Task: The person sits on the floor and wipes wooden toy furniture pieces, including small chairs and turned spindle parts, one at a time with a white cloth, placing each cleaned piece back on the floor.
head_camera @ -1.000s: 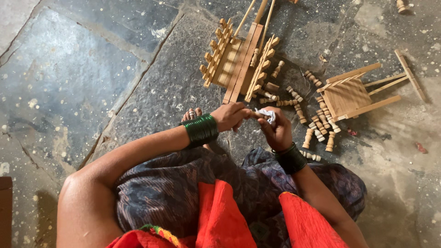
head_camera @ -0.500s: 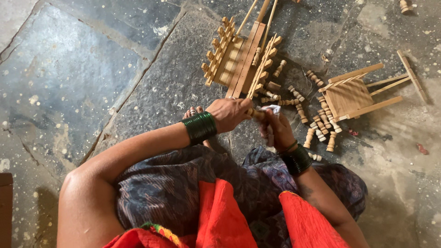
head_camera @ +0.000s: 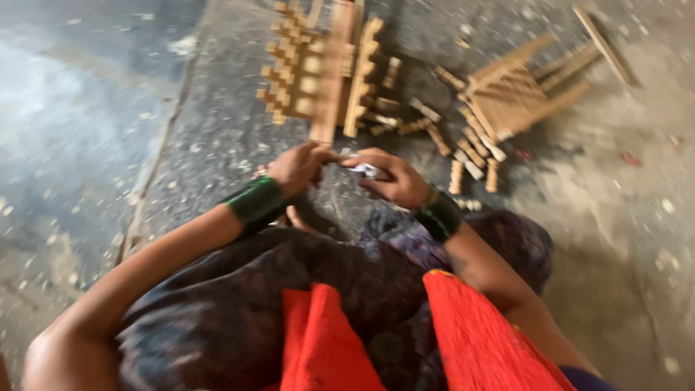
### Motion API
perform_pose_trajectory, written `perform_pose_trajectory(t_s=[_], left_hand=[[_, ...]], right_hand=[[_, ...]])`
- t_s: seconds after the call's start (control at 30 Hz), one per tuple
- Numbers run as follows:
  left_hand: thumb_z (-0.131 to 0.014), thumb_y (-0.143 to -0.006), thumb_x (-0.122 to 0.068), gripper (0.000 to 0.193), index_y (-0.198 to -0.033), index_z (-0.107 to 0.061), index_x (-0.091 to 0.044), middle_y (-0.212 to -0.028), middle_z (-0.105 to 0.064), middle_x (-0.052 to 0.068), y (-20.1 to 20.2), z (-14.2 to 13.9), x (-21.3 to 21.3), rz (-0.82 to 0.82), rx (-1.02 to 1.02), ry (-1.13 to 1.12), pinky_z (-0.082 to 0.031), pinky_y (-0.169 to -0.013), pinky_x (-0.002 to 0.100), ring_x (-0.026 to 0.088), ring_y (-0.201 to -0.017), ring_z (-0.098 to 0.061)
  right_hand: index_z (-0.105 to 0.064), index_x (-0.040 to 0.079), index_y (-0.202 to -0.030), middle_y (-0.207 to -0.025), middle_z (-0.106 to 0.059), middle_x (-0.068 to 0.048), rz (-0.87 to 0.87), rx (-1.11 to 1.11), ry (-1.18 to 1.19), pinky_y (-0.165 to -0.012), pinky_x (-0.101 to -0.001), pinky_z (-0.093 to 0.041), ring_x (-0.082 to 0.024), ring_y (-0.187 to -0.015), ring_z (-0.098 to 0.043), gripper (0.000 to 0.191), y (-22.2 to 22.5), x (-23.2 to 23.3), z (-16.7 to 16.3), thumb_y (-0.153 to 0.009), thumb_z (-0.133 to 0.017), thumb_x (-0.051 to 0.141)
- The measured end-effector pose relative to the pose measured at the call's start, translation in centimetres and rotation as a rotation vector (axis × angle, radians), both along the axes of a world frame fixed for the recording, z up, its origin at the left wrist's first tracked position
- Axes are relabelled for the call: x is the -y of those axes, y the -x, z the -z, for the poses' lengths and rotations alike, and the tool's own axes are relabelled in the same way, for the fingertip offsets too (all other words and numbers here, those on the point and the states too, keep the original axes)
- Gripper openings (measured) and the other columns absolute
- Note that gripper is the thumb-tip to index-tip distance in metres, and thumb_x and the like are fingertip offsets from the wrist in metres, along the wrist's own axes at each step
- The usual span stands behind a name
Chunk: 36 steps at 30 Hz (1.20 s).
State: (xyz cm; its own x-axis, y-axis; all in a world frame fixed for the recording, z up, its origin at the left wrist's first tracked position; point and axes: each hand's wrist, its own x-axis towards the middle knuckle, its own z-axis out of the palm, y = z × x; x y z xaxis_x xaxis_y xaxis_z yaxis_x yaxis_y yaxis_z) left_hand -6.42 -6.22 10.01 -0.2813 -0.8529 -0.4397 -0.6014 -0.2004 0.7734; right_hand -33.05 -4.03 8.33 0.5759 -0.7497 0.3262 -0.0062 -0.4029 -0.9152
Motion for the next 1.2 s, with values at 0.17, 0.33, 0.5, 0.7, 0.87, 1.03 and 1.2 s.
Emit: perform_pose_trajectory(t_s=[0.17,0.33,0.5,0.7,0.87,1.03,1.2], left_hand=[[-0.048,-0.099,-0.024,0.031,-0.114,-0.070,-0.008,-0.082,-0.066,0.008,-2.1,-0.6,-0.8,0.131,-0.077,0.009,-0.060,-0.061,0.030,0.014,-0.067,-0.065],[-0.041,-0.109,-0.033,0.041,-0.122,-0.064,-0.001,-0.091,-0.070,0.013,-2.6,-0.4,-0.8,-0.009,-0.264,-0.241,-0.061,-0.067,0.032,0.017,-0.071,-0.067],[-0.039,-0.107,-0.037,0.045,-0.141,-0.047,-0.010,-0.108,-0.071,0.015,-2.3,-0.4,-0.7,0.010,-0.166,-0.109,-0.062,-0.074,0.035,0.019,-0.086,-0.072],[-0.038,-0.105,-0.040,0.048,-0.144,-0.049,-0.013,-0.118,-0.070,0.013,-2.4,0.4,-0.7,0.167,0.037,-0.220,-0.064,-0.077,0.038,0.023,-0.088,-0.073],[-0.044,-0.103,-0.040,0.046,-0.138,-0.058,-0.014,-0.116,-0.073,0.009,-2.6,1.8,-1.8,0.462,0.169,-0.272,-0.063,-0.082,0.036,0.020,-0.092,-0.075],[-0.048,-0.100,-0.039,0.046,-0.136,-0.060,-0.013,-0.110,-0.075,0.010,-3.3,2.2,-1.7,0.468,0.129,-0.259,-0.060,-0.084,0.036,0.019,-0.092,-0.076],[-0.048,-0.100,-0.040,0.047,-0.136,-0.060,-0.014,-0.109,-0.075,0.008,-3.7,1.6,-2.0,0.437,0.140,-0.243,-0.060,-0.084,0.035,0.018,-0.092,-0.076]], right_hand=[[-0.069,0.011,-0.130,-0.130,-0.070,-0.007,-0.151,0.042,-0.279,-0.101,-0.0345,-0.055,-0.021,-0.115,-0.068,0.038,-1.0,-0.6,1.0,-0.095,-0.071,0.000],[-0.068,0.011,-0.127,-0.127,-0.067,-0.006,-0.293,0.258,-0.392,-0.104,-0.0356,-0.058,-0.017,-0.115,-0.067,0.043,-2.9,-2.0,2.4,-0.088,-0.079,-0.006],[-0.070,0.013,-0.124,-0.118,-0.073,-0.005,-0.145,0.289,-0.372,-0.090,-0.0365,-0.064,-0.017,-0.101,-0.070,0.027,-2.8,-1.8,3.7,-0.098,-0.072,0.005],[-0.061,0.015,-0.120,-0.114,-0.073,-0.006,0.628,0.246,-0.290,-0.079,-0.0352,-0.067,-0.016,-0.093,-0.073,0.022,3.9,4.4,6.1,-0.101,-0.067,0.025],[-0.062,0.014,-0.127,-0.126,-0.057,-0.013,1.223,-0.119,0.065,-0.092,-0.0391,-0.065,-0.024,-0.107,-0.068,0.033,11.3,9.4,7.6,-0.096,-0.073,0.013],[-0.060,0.009,-0.130,-0.120,-0.058,-0.020,1.325,-0.293,0.085,-0.097,-0.0457,-0.050,-0.039,-0.110,-0.061,0.049,12.7,9.3,8.9,-0.085,-0.076,0.002],[-0.057,0.009,-0.136,-0.128,-0.064,-0.019,1.234,-0.339,0.085,-0.102,-0.0453,-0.049,-0.040,-0.118,-0.061,0.054,11.9,9.6,9.1,-0.085,-0.073,-0.001]])
